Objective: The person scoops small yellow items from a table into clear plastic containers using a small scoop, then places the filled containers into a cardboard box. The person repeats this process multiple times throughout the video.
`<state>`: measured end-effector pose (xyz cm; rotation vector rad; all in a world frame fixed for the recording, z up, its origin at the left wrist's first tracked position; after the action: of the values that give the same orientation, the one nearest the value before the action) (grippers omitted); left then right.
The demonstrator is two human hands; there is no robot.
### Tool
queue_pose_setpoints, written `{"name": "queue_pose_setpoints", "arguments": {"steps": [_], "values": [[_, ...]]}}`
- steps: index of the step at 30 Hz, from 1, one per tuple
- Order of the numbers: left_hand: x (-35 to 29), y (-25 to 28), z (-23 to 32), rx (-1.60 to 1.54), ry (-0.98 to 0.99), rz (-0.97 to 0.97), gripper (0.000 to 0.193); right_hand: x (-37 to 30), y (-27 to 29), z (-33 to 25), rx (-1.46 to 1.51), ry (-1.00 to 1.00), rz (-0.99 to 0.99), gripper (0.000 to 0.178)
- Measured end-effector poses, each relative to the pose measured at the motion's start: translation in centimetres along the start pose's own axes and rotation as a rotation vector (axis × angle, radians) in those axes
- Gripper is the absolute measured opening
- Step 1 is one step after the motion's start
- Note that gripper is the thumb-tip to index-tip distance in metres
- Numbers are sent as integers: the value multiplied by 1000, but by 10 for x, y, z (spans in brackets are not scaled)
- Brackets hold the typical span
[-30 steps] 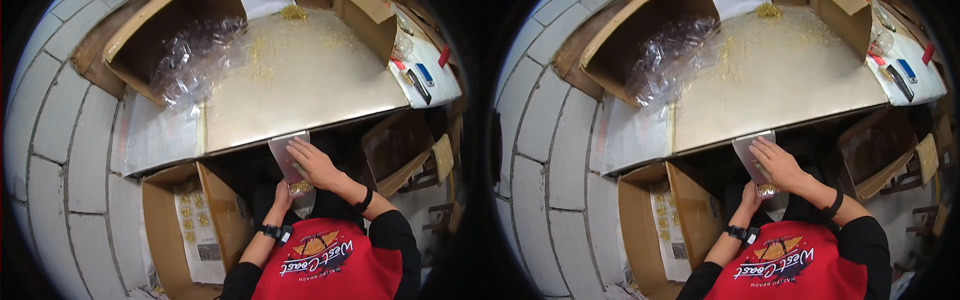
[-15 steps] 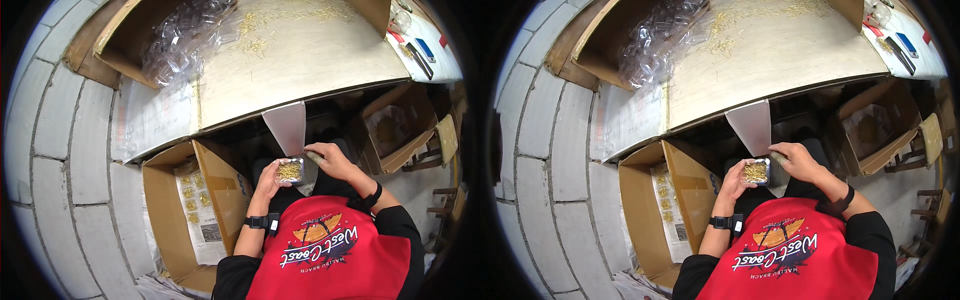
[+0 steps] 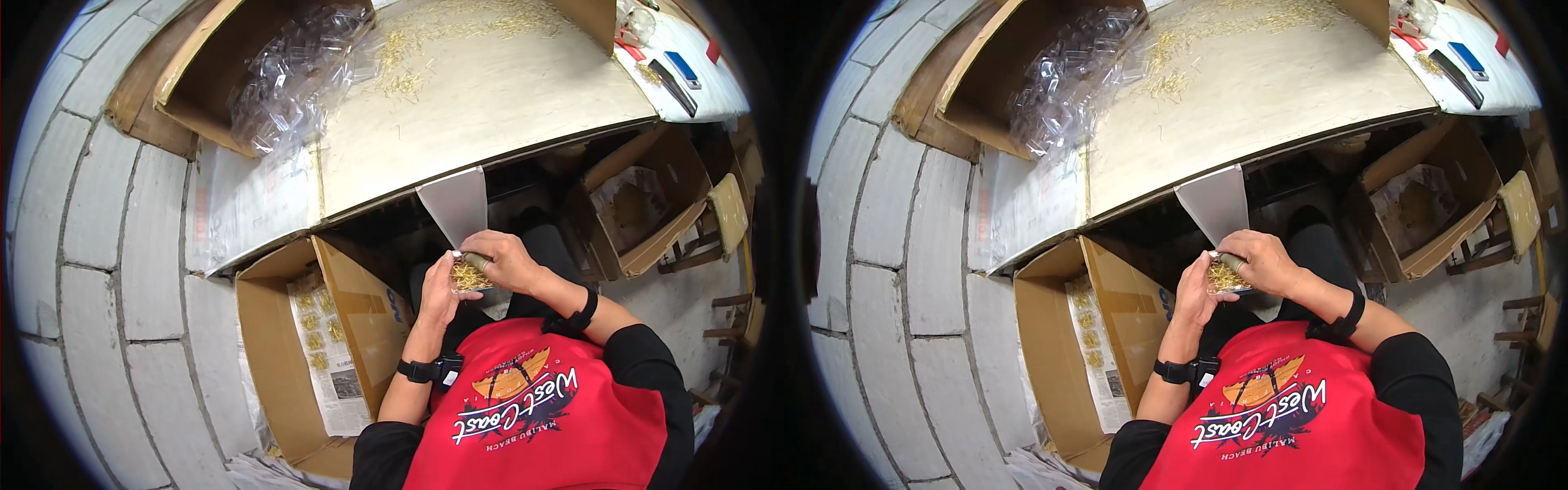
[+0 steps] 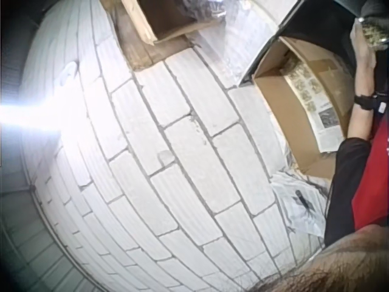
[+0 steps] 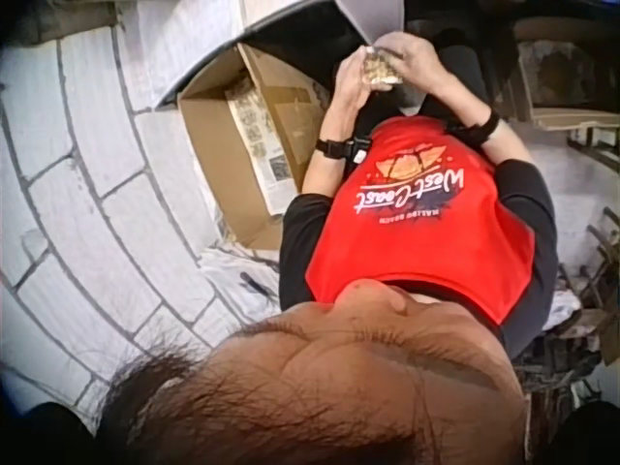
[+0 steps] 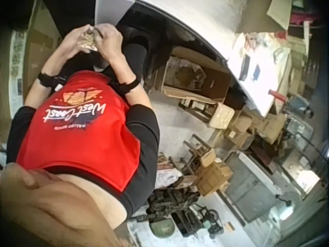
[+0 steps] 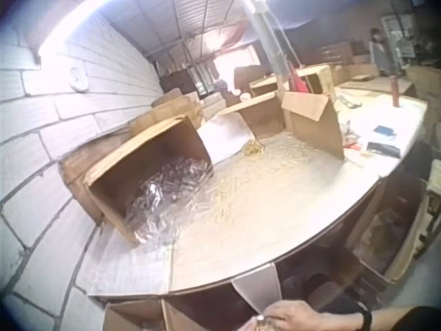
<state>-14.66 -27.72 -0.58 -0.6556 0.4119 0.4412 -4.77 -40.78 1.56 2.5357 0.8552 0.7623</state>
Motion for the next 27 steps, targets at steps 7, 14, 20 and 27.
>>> {"name": "queue_pose_setpoints", "arguments": {"steps": [7,14,20,27], "values": [[4,-5,-1,-78,4,4,37,1,10,-8,-55,295,106,24],[4,-8,-1,-19,-60,49,29,1,23,18,321,-432,57,21],[4,-7,-4,-26,-47,90,28,-5,7,24,514,-604,9,24],[6,-2,-10,-63,-45,87,31,-11,-1,29,565,-615,5,30]]}}
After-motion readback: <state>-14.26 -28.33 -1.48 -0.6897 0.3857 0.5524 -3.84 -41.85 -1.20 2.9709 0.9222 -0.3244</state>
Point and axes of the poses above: each hand's wrist, its own x-axis towards the middle knuckle, its own y-axis out of the back of the hand, z = x × y, the point moved 1 cm from there along x, towards the middle knuckle, and after that the axes turned 9 degrees about z, right-handed, at the moved point
